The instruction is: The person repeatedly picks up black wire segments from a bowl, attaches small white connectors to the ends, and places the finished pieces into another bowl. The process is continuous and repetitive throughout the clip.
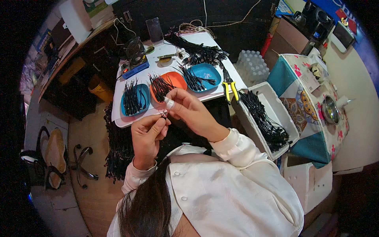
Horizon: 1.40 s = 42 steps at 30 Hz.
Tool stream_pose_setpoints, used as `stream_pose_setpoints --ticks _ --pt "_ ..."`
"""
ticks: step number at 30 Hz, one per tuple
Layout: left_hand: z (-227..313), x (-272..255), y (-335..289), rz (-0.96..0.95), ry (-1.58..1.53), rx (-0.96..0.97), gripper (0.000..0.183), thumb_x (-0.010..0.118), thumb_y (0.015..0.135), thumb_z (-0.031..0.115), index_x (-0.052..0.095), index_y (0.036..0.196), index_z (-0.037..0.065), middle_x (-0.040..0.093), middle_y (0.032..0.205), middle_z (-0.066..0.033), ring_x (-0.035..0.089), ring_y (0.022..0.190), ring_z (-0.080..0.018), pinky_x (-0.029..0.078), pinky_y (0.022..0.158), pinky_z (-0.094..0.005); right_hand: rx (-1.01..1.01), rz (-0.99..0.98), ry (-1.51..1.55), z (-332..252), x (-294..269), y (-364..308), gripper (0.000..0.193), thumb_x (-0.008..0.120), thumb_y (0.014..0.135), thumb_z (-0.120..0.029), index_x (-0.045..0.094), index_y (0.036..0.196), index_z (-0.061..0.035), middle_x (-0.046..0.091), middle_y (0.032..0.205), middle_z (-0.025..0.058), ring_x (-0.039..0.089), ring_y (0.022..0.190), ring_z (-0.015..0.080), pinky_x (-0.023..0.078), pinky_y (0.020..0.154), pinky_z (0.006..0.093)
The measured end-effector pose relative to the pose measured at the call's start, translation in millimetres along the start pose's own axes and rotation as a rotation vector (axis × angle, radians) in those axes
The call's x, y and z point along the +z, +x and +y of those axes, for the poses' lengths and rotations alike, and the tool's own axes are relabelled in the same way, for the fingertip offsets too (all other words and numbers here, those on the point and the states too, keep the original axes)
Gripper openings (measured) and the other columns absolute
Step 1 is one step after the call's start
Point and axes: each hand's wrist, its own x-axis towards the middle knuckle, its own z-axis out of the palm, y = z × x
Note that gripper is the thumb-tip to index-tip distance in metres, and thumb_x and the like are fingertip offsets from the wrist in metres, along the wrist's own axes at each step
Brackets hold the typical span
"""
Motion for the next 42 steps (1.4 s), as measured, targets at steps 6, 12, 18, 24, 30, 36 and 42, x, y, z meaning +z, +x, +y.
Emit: stream_pose_setpoints --ticks 6,12,18,24,30,36,42 --pt "3.2 0.7 4.9 -0.033 0.1 0.006 0.016 0.065 0.092 0.007 0.068 0.093 -0.008 0.061 0.069 -0.0044 0.046 0.055 -0.0049 0.025 0.046 -0.0184 -0.262 -0.116 -1.127 -24.8 -4.4 -1.9 0.019 0.063 0.091 -0.017 0.056 0.079 -0.0038 0.056 0.064 0.0081 0.055 0.055 0.023 0.04 0.05 0.032" --pt "8.1 0.3 -3.3 -0.051 0.011 -0.132 0.016 0.064 0.091 0.007 0.068 0.088 -0.008 0.057 0.065 -0.0025 0.044 0.053 -0.0043 0.025 0.046 -0.0195 -0.391 0.011 -1.16 -21.2 10.4 -11.8 0.016 0.061 0.087 -0.009 0.052 0.076 -0.002 0.054 0.064 0.0143 0.054 0.054 0.0281 0.042 0.05 0.0358" --pt "20.9 -13.3 -16.3 -0.11 -0.082 -0.272 0.014 0.065 0.09 0.006 0.068 0.087 -0.008 0.058 0.066 -0.002 0.043 0.053 -0.0037 0.026 0.046 -0.0185 -0.26 0.072 -1.274 -58.6 -14.6 -27.5 0.008 0.066 0.088 -0.009 0.06 0.091 -0.0029 0.054 0.071 0.0059 0.052 0.063 0.0148 0.043 0.057 0.0286" --pt "21.4 -10.5 -13.3 -0.194 -0.128 -0.347 0.015 0.066 0.089 0.006 0.068 0.088 -0.008 0.057 0.065 -0.0019 0.044 0.053 -0.0045 0.028 0.046 -0.0182 -0.535 -0.359 -1.325 -61.8 -0.9 -32.9 0.038 0.076 0.078 -0.014 0.065 0.113 -0.0061 0.062 0.106 0.0086 0.062 0.095 0.0265 0.051 0.082 0.0365" --pt "23.1 -12.0 -10.0 -0.219 -0.095 -0.352 0.016 0.066 0.09 0.007 0.069 0.087 -0.008 0.056 0.063 -0.0016 0.042 0.052 -0.0044 0.027 0.046 -0.0187 -0.605 -0.41 -1.288 -62.5 5.4 -23.1 0.023 0.077 0.074 -0.006 0.068 0.095 -0.0044 0.062 0.092 0.0064 0.062 0.082 0.0237 0.05 0.07 0.0333" --pt "23.4 -11.0 -9.3 -0.231 0.021 -0.313 0.015 0.066 0.09 0.007 0.069 0.086 -0.007 0.056 0.063 -0.001 0.045 0.053 -0.0053 0.031 0.046 -0.0214 -0.593 -0.428 -1.234 -55.5 2.4 -24.1 0.022 0.075 0.07 0.001 0.064 0.088 -0.0029 0.061 0.089 0.0079 0.059 0.078 0.0243 0.048 0.067 0.032" --pt "18.7 -2.4 -14.4 -0.267 1.026 0.694 0.019 0.067 0.075 -0.002 0.067 0.094 -0.004 0.057 0.069 -0.0116 0.054 0.054 -0.0233 0.043 0.05 -0.0277 -0.053 -0.255 -0.715 -36.3 -7.7 -38.4 0.007 0.065 0.086 -0.003 0.059 0.09 -0.002 0.06 0.086 0.0043 0.058 0.077 0.0171 0.047 0.067 0.0279"
